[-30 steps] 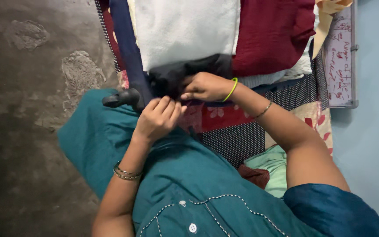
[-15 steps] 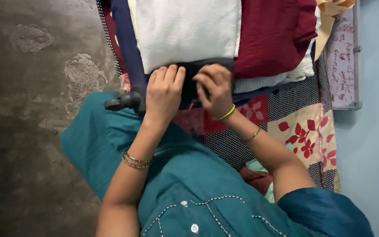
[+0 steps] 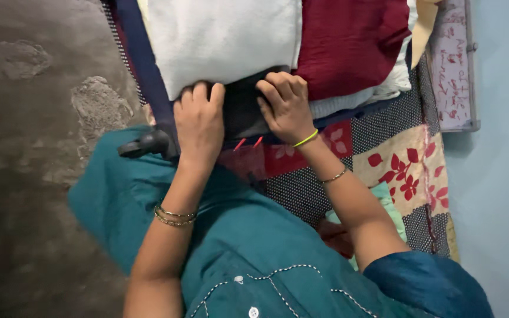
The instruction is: The person packs a suitcase by folding and placing various items of clothing and fabric inside, including a large patterned gray piece, a brown item, and several smaller garments, then closes the suitcase and presses down on the lid.
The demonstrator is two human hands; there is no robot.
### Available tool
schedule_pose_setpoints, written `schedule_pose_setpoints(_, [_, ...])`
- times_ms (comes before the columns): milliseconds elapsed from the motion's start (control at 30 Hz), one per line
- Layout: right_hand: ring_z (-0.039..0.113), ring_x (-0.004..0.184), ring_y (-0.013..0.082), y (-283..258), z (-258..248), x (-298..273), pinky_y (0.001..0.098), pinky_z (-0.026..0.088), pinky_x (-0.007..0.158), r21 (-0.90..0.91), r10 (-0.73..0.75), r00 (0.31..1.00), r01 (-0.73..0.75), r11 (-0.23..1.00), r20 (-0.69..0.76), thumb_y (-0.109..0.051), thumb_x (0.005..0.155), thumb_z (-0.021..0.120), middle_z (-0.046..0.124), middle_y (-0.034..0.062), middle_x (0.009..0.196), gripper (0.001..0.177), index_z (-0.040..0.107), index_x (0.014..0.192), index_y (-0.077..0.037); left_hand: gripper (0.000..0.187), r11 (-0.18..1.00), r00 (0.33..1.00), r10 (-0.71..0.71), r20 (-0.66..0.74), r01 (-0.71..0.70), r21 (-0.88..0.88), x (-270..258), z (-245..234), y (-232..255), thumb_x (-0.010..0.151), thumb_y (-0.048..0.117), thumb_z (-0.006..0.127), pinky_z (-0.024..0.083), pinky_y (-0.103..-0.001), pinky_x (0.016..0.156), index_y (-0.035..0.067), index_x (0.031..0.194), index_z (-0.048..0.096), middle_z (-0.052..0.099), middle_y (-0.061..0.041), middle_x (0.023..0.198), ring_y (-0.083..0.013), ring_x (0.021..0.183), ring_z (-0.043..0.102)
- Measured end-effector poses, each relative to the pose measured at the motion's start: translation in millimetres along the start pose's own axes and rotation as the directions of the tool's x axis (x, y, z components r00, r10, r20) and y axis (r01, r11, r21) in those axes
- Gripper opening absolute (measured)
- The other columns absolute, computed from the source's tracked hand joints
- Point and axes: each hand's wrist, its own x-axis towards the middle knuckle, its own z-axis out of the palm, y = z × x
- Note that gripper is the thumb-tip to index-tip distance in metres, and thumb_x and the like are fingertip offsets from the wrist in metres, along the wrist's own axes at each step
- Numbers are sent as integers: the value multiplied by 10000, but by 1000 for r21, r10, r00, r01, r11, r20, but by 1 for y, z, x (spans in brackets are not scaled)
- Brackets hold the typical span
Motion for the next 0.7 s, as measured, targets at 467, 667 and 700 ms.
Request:
schedule_pose_setpoints(467, [379,1497,269,-17,55,-144,623,49,1256,-107,30,985,-49,993,-170,-386,1068,581,487,86,1524,415,651,1397,-145,224,826,819,546,175,-493,-273,-15,-2,32,962,211,647,509,-380,905,94,1153,670,640,-58,1165,-230,1081,617])
schedule_pose_setpoints(667, [594,1295,250,-24,40,-112,698,37,1260,-46,191,975,-198,979,-116,-237,1001,656,668,55,1316,242,739,1199,-126,352,859,863,503,49,-492,-144,16,3,50,979,226,699,467,-398,999,99,1303,642,606,-57,1343,-257,1200,581])
schedule_pose_setpoints(700, [627,1240,260,-21,37,-100,715,42,1252,-10,204,969,-207,978,-141,-231,986,676,696,64,1262,205,740,1134,-104,399,842,843,537,-23,-537,-45,24,3,56,914,294,712,448,-419,1006,140,1277,649,600,-31,1343,-240,1202,574])
